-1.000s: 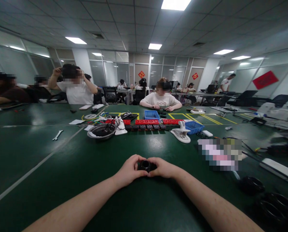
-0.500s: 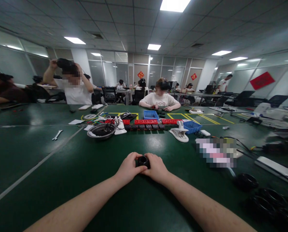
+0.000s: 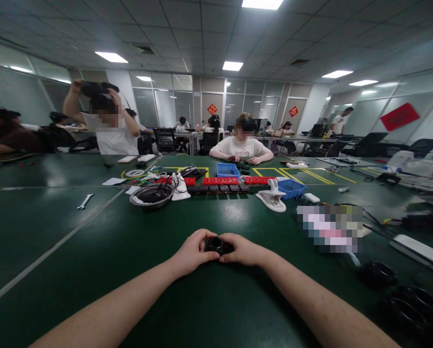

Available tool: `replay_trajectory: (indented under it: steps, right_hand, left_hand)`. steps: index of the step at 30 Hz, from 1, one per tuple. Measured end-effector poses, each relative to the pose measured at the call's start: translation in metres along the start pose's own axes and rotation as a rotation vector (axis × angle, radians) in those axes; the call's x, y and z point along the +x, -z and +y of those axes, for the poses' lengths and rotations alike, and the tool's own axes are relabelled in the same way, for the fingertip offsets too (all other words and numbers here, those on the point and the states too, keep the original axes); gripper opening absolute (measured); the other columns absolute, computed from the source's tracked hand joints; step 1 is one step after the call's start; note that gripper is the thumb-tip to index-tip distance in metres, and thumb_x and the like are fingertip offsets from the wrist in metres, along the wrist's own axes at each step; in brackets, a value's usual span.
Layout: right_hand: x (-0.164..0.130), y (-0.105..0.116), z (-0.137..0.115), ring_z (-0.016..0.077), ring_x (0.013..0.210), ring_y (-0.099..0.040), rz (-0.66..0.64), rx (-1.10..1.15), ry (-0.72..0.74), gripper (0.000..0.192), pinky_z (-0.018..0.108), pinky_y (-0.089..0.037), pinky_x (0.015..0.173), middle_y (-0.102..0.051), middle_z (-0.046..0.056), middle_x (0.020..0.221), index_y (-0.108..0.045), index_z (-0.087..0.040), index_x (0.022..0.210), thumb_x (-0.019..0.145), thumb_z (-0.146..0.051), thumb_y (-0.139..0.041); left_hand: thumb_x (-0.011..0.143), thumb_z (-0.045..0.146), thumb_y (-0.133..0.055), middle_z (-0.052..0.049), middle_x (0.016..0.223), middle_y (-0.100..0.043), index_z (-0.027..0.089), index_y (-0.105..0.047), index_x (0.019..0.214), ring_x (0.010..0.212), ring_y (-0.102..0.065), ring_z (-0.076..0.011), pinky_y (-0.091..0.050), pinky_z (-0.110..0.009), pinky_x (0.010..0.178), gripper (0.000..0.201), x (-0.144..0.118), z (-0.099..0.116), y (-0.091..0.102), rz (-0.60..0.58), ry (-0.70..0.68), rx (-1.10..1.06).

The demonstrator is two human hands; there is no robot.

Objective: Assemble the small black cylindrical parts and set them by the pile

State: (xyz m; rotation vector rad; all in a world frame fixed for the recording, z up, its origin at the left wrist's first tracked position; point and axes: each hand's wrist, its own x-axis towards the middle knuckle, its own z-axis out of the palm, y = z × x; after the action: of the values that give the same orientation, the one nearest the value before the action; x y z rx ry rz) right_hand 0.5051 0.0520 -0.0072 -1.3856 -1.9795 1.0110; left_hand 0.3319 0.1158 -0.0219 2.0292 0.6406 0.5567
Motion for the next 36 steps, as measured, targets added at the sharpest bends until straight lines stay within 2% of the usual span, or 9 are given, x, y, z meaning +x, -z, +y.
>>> replay_trajectory:
  steps: [10, 18, 26, 36]
  right_hand:
    - [0.0006, -0.0016, 0.001, 0.0119, 0.068, -0.048, 0.01, -0.02, 0.024, 0.028, 0.023, -0.039, 0.062, -0.053, 0.0, 0.079, -0.054, -0.014, 0.092, 0.065, -0.018, -0.06]
    - [0.001, -0.0025, 0.0056, 0.012, 0.068, -0.048, 0.012, -0.042, 0.041, 0.027, 0.022, -0.039, 0.061, -0.054, 0.0, 0.078, -0.053, -0.014, 0.092, 0.066, -0.019, -0.06]
    - [0.0018, -0.0024, 0.0055, 0.0108, 0.066, -0.046, 0.023, -0.082, 0.062, 0.022, 0.022, -0.038, 0.06, -0.051, -0.001, 0.076, -0.054, -0.014, 0.087, 0.066, -0.019, -0.059]
    - [0.0017, -0.0026, 0.0056, 0.012, 0.069, -0.048, 0.025, -0.084, 0.039, 0.024, 0.022, -0.038, 0.06, -0.052, -0.001, 0.077, -0.053, -0.015, 0.089, 0.066, -0.02, -0.06]
  left_hand:
    - [0.063, 0.026, -0.063, 0.004, 0.073, -0.044, 0.017, -0.05, 0.096, 0.053, -0.038, -0.007, -0.031, -0.018, 0.048, 0.037, 0.0001, -0.0009, 0.0001, 0.002, -0.012, 0.021]
    - [0.062, 0.026, -0.064, 0.005, 0.066, -0.041, 0.016, -0.05, 0.095, 0.051, -0.037, -0.007, -0.03, -0.018, 0.048, 0.037, -0.0007, 0.001, 0.0002, 0.011, -0.008, 0.02]
    - [0.062, 0.027, -0.064, 0.004, 0.072, -0.043, 0.016, -0.05, 0.095, 0.052, -0.037, -0.0066, -0.031, -0.018, 0.047, 0.037, 0.0006, 0.0001, -0.0004, 0.006, -0.012, 0.017]
    - [0.062, 0.026, -0.064, 0.006, 0.064, -0.04, 0.015, -0.05, 0.096, 0.05, -0.036, -0.0067, -0.03, -0.017, 0.046, 0.038, 0.001, -0.0009, -0.0003, 0.001, 0.008, 0.006]
